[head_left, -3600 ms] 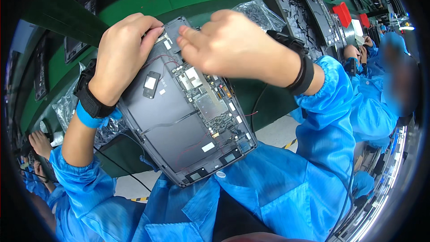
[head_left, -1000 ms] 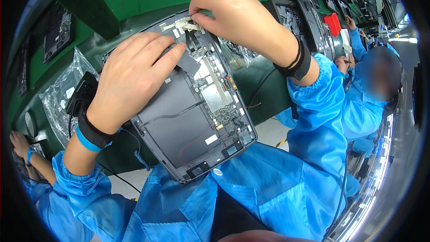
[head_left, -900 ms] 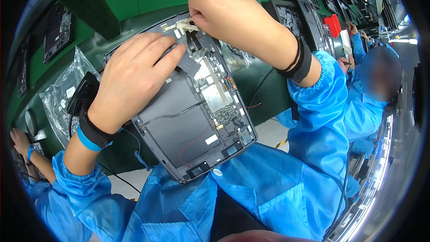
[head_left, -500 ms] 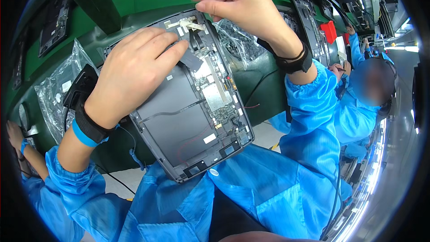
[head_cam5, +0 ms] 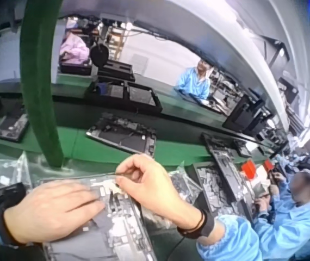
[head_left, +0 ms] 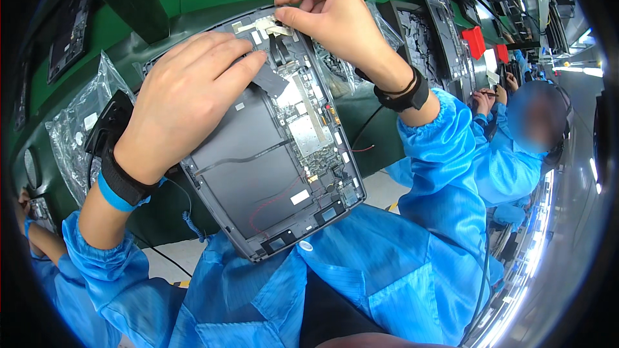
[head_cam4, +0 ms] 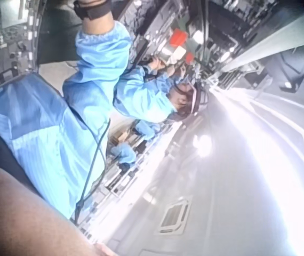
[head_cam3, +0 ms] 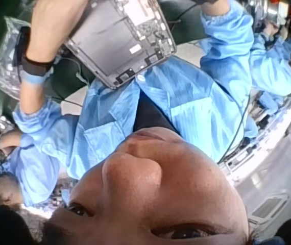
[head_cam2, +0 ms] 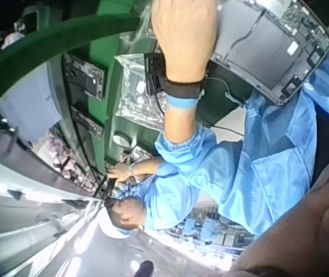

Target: Connecting internal ribbon cables and components during tablet assembly.

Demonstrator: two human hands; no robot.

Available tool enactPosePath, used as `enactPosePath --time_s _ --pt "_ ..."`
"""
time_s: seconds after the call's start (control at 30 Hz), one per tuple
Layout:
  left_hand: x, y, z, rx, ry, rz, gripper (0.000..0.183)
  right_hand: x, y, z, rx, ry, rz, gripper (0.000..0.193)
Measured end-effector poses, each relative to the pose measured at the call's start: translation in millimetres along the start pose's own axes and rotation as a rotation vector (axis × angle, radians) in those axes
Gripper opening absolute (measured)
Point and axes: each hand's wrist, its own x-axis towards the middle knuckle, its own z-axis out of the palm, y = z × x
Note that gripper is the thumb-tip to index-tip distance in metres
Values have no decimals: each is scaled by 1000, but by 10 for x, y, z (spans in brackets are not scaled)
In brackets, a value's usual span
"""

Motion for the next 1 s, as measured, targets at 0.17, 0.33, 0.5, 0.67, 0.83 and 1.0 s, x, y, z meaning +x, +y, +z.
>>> enactPosePath --time_s 0.17,0.33,0.5,0.67,0.83,1.0 --pt "8 8 5 -17 -19 -19 32 60 39 -47 104 24 97 20" --pt "2 0 10 -14 -16 -22 31 59 -247 -70 -233 -107 60 25" --pt "-8 1 32 -5 -17 -33 30 120 -145 -82 -212 -91 -19 25" --pt "6 15 33 -23 -14 -38 31 112 -64 -150 -46 -159 114 25" --pt "-19 12 55 -37 -11 -47 31 46 -55 -71 -92 -68 -18 22" --pt "15 23 21 -29 -10 -36 31 69 -235 -165 -314 -58 -147 18"
